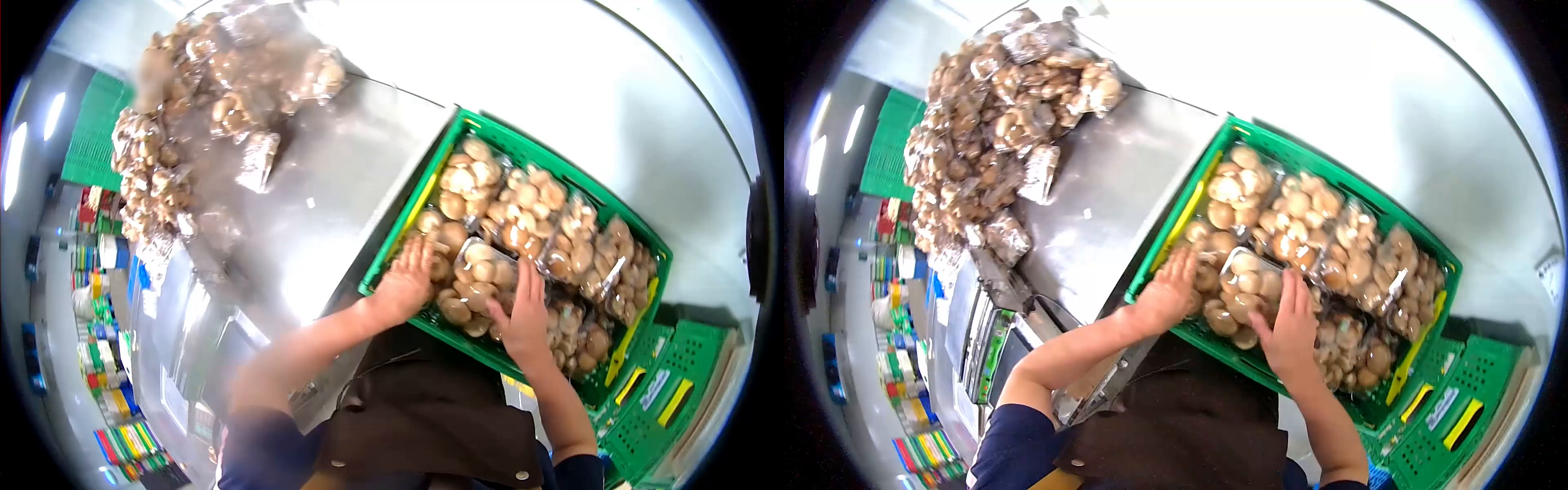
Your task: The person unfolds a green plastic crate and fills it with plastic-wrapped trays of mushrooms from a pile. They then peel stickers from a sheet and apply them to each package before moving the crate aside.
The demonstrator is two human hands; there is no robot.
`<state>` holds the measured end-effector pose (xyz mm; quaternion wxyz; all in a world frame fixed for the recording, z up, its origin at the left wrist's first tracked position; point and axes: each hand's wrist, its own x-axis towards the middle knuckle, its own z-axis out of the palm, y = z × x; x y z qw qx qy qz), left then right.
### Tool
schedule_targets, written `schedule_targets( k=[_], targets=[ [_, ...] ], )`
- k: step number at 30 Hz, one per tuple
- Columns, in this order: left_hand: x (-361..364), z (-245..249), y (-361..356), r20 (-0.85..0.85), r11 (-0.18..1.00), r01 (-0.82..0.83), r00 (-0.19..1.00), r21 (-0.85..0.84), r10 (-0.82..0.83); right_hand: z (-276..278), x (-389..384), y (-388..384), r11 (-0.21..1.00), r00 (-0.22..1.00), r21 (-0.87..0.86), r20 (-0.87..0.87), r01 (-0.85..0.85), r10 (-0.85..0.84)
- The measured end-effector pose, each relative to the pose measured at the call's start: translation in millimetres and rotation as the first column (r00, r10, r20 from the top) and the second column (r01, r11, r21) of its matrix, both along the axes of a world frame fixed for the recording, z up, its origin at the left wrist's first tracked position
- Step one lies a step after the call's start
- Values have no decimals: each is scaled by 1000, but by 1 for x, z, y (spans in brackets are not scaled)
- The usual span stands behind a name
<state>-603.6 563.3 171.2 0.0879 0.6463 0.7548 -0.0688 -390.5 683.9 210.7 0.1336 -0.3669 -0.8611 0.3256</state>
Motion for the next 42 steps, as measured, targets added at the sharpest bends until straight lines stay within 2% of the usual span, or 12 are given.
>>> schedule_targets(
  k=[5,8,12,15,23,26,29,31,33,36,39,42],
  targets=[
    [-8,18,-1,219,997,-44,975,61,30,-23,-15,-9,937,938,114,150,-331,313],
    [-54,78,-8,772,966,-256,619,26,143,7,-25,7,940,933,6,125,-340,336],
    [-177,84,-46,564,620,-622,759,479,326,44,-110,28,946,929,-107,-253,-305,271],
    [-305,33,-72,409,292,-667,684,685,604,19,-230,26,666,844,-617,-536,-420,35],
    [-443,-37,-71,26,497,-753,561,431,828,0,-561,23,641,840,-609,-531,-468,109],
    [-446,-34,-83,-11,558,-675,633,483,774,-16,-622,23,607,886,-702,-465,-372,5],
    [-437,-32,-111,359,472,-721,675,507,645,-42,-674,33,663,913,-679,-407,-315,16],
    [-426,-27,-126,763,268,-931,357,246,539,-58,-700,39,700,936,-658,-350,-277,41],
    [-419,-30,-144,998,-4,-998,-57,-57,-3,-55,-710,43,667,967,-707,-239,-236,88],
    [-425,-78,-154,850,-190,-923,-207,-333,-483,-38,-707,27,565,971,-793,-233,-227,62],
    [-427,-90,-136,704,-179,-916,-141,-360,-696,-41,-697,14,827,938,-444,-182,-346,294],
    [-399,-110,-160,710,-323,-851,-80,-414,-700,-42,-683,14,761,900,-483,-183,-433,396]
  ],
)
